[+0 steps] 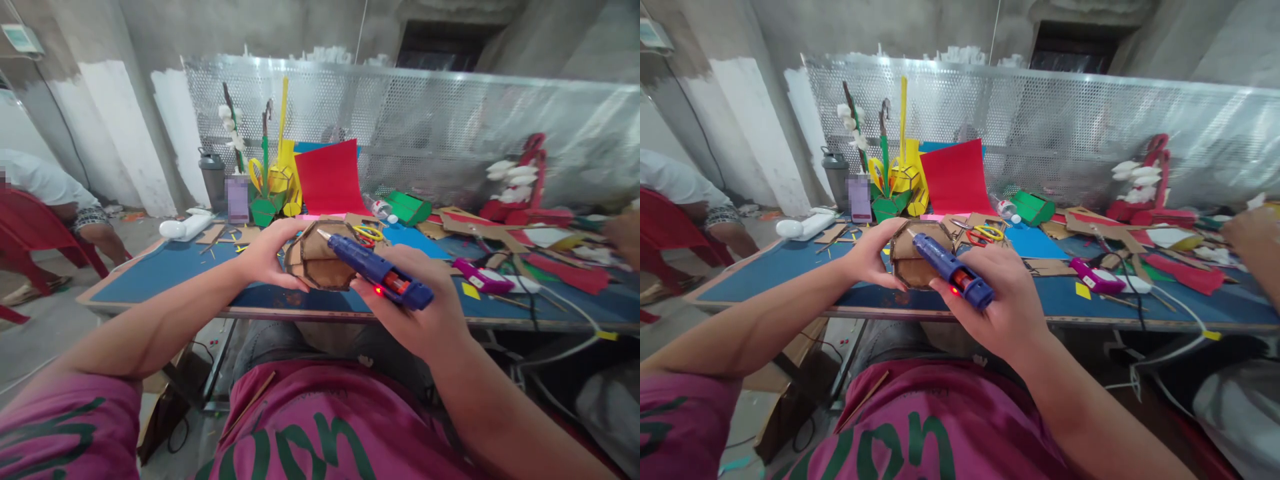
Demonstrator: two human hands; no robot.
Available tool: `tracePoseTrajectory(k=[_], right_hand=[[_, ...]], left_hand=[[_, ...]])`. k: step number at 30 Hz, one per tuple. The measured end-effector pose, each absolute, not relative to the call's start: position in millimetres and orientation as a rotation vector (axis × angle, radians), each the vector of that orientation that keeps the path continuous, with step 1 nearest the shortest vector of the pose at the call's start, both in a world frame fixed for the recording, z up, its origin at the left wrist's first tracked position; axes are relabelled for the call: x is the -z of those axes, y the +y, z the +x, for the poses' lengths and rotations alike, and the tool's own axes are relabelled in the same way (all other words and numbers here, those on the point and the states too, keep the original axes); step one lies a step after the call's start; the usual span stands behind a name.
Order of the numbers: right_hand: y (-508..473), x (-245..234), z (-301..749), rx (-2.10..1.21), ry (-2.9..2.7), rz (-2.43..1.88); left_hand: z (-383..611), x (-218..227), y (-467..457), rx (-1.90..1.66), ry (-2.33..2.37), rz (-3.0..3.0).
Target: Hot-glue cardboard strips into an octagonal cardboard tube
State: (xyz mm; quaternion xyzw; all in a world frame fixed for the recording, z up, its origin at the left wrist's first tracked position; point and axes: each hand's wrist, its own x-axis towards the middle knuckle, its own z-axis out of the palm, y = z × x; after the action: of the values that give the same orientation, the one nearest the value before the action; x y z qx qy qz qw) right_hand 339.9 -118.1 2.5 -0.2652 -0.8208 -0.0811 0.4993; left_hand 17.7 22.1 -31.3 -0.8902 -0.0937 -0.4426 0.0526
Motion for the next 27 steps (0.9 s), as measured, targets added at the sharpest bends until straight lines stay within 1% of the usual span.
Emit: tracePoseTrajectory(k=[5, 14, 27], right_hand=[[-123.3, -10.1, 338.8, 0.165, -2.033, -0.623], [-124.0, -11.1, 339.1, 0.079, -1.986, -0.650], [-119.4, -20.7, 345.2, -0.064, -2.006, -0.714]], left_hand=[[24.7, 22.4, 15.9, 1.313, -0.203, -2.681], [29.0, 19.2, 13.4, 1.356, -0.131, -2.709], [21.6, 26.5, 19.1, 1.344, -0.213, -2.700]])
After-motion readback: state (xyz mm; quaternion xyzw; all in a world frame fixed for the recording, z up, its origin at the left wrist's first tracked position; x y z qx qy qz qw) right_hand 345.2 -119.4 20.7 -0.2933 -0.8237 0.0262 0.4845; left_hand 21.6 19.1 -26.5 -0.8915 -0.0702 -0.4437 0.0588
